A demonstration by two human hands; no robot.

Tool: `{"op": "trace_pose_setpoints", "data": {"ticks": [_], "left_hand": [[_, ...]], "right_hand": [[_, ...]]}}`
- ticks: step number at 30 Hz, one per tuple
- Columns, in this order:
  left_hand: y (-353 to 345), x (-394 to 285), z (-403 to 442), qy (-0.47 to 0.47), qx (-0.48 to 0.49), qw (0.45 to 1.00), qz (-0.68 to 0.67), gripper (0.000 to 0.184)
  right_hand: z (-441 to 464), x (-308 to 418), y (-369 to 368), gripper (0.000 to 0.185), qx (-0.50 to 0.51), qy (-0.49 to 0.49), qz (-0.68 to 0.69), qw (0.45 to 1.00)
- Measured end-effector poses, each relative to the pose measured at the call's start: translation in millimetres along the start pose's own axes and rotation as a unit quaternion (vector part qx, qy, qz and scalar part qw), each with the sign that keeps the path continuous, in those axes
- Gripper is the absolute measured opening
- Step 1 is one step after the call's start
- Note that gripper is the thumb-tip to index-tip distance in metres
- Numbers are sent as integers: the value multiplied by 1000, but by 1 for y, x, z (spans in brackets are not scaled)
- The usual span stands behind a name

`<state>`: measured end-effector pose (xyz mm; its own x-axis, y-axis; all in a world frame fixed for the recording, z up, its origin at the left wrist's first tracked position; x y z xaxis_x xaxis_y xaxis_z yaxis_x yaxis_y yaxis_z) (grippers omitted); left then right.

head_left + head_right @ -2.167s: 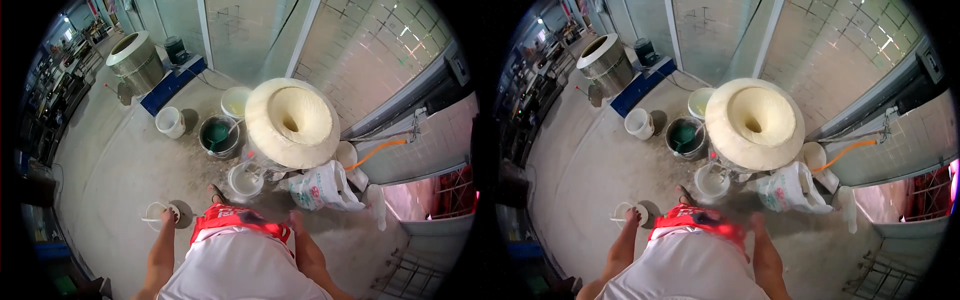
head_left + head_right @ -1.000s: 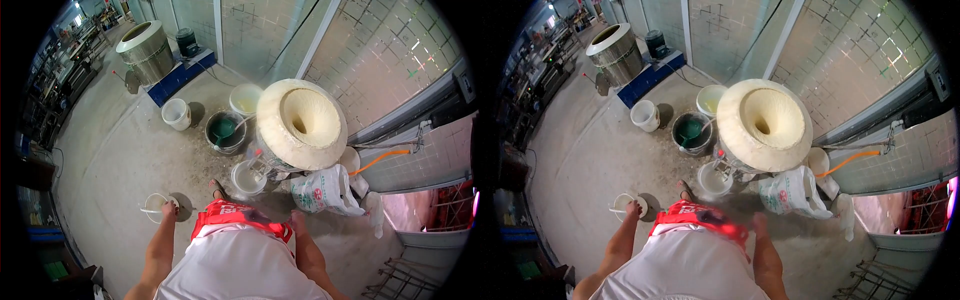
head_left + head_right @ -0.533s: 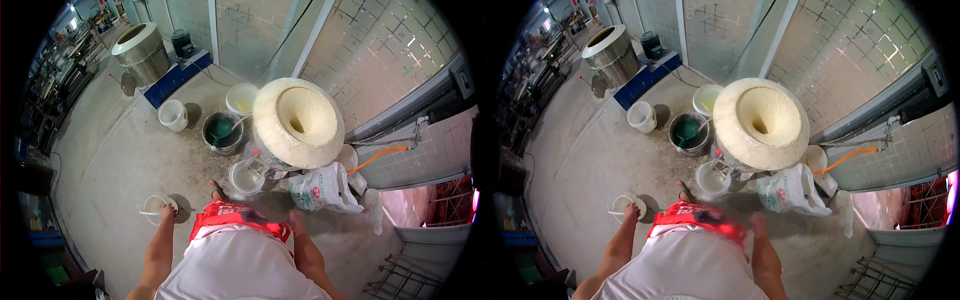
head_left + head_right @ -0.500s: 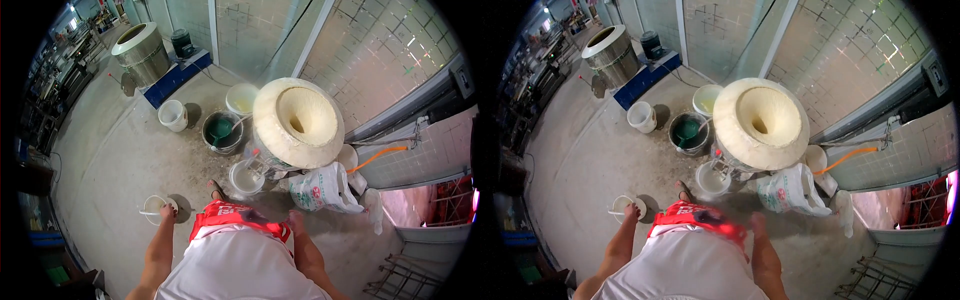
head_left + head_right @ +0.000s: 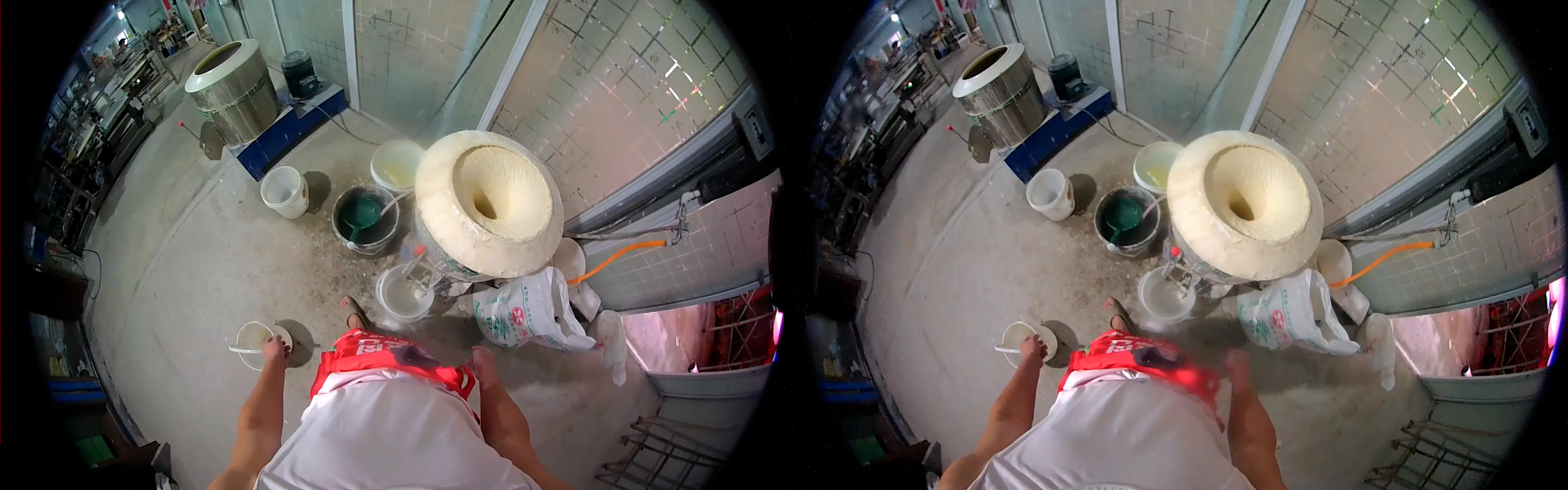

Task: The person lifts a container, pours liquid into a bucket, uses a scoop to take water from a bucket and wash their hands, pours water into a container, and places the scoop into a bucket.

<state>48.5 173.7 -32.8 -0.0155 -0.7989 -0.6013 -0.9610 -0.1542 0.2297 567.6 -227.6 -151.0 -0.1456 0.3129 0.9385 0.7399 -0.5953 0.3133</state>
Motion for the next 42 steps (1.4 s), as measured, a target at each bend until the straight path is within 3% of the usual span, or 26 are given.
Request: {"op": "trace_pose_setpoints", "data": {"ticks": [3,5,8,14,17,21,24,27,28,31,35,40,42], "left_hand": [[0,1,1,4,1,1000,-5,16],[1,0,1,3,0,1000,-5,14],[0,-1,-4,-1,-7,1000,-2,14],[2,0,-5,-6,-6,1000,-5,16],[3,2,0,-9,-2,1000,-10,18],[2,0,-2,-13,-3,1000,-4,17],[0,-2,-5,-16,-3,1000,3,18],[-2,-3,-8,-15,-5,1000,5,18],[-3,-4,-8,-15,-7,1000,5,18],[-3,-6,-8,-12,-14,1000,10,18],[-5,-8,-7,-18,-10,1000,9,18],[-5,-9,-11,-12,-27,1000,-5,18],[-5,-3,4,-2,-7,1000,-6,26]], "right_hand": [[1,-4,1,25,-25,-58,4,998],[-5,17,-1,26,-86,-198,122,969],[-6,48,-2,26,-93,-238,148,955],[-4,44,-2,26,-81,-216,69,971],[-7,56,-4,25,-112,-252,139,951],[4,-33,2,25,-79,-173,32,981],[7,-48,3,24,-61,-137,-28,988],[10,-76,3,24,-19,-16,-111,994],[12,-78,4,24,-22,-15,-91,995],[14,-75,6,24,-49,-79,-28,995],[3,40,2,24,-127,-296,103,941],[5,52,1,23,-133,-327,89,931],[8,45,2,21,-112,-313,75,940]]}}
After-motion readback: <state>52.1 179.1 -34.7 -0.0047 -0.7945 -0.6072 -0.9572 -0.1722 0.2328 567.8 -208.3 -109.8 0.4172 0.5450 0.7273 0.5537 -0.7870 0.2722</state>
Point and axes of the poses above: each hand's wrist, its own z-axis towards the middle knuckle, its own y-axis out of the back of the hand, x = y × z, the point moved 5 cm from there along z, towards the middle knuckle, and after that the axes turned 4 degrees about y, right-handed, at the moved point
